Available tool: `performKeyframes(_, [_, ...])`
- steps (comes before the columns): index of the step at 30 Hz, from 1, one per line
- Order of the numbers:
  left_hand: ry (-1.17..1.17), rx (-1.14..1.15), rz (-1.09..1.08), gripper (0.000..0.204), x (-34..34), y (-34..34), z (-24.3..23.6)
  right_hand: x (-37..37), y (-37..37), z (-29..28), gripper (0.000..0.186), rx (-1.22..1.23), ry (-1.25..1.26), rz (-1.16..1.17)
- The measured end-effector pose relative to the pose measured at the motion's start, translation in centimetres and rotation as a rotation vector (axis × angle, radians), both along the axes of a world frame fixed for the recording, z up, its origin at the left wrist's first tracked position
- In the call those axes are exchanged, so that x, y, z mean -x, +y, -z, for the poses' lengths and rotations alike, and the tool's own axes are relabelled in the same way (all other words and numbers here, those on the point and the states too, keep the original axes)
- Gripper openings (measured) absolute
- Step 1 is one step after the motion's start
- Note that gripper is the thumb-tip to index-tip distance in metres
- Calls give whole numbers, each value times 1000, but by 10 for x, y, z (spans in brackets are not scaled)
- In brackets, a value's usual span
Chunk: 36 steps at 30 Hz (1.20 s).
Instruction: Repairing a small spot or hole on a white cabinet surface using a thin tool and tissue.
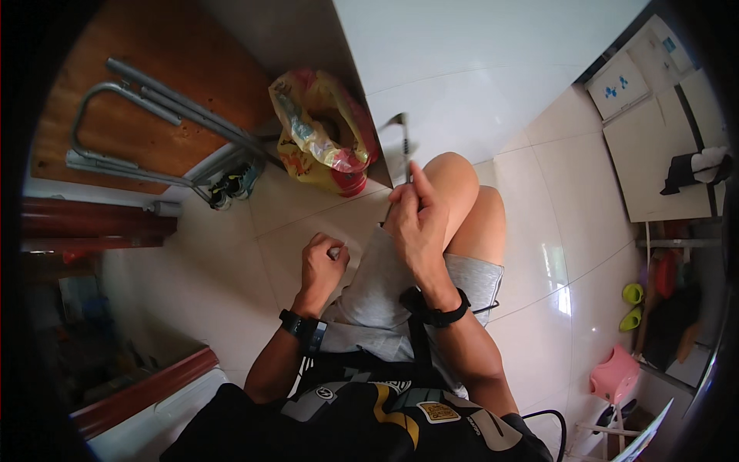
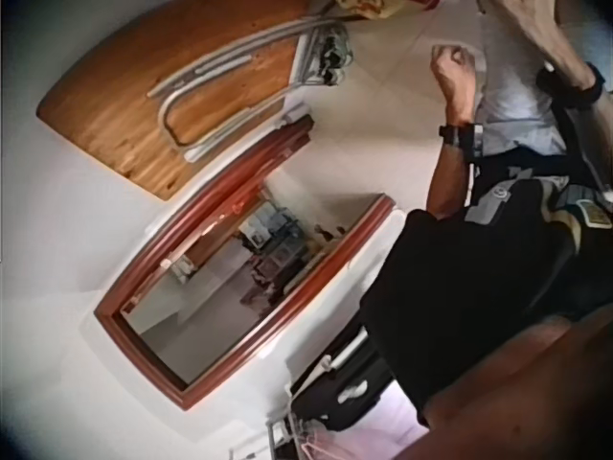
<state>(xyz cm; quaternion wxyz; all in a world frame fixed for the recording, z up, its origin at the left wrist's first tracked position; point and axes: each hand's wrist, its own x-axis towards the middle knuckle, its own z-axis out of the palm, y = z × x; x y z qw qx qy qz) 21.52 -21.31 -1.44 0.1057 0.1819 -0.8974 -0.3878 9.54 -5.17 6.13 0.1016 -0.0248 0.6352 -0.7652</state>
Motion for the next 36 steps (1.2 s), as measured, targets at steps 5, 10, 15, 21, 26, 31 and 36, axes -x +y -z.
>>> performKeyframes(5, [106, 25, 51, 6, 23, -6, 7, -8, -10, -8, 46, -72, 115, 29])
performKeyframes(10, [155, -50, 28, 7, 37, -2, 11, -3, -10, -34, 47, 49, 138, 89])
performKeyframes(15, [105, -76, 65, 9, 38, 5, 15, -6, -14, -36, 42, -47, 248, 51])
performKeyframes(21, [25, -142, 40, 10, 33, 15, 17, -8, -19, -6, 43, -95, 166, 84])
performKeyframes(26, [71, -101, 53, 10, 29, 5, 22, -8, -21, -35, 43, -118, 299, 66])
performKeyframes(31, [14, -146, -15, 11, 33, 1, 23, -7, -16, -30, 43, -108, 30, 42])
performKeyframes(36, [11, -135, -5, 10, 35, 1, 17, -8, -19, -28, 43, 5, 99, 49])
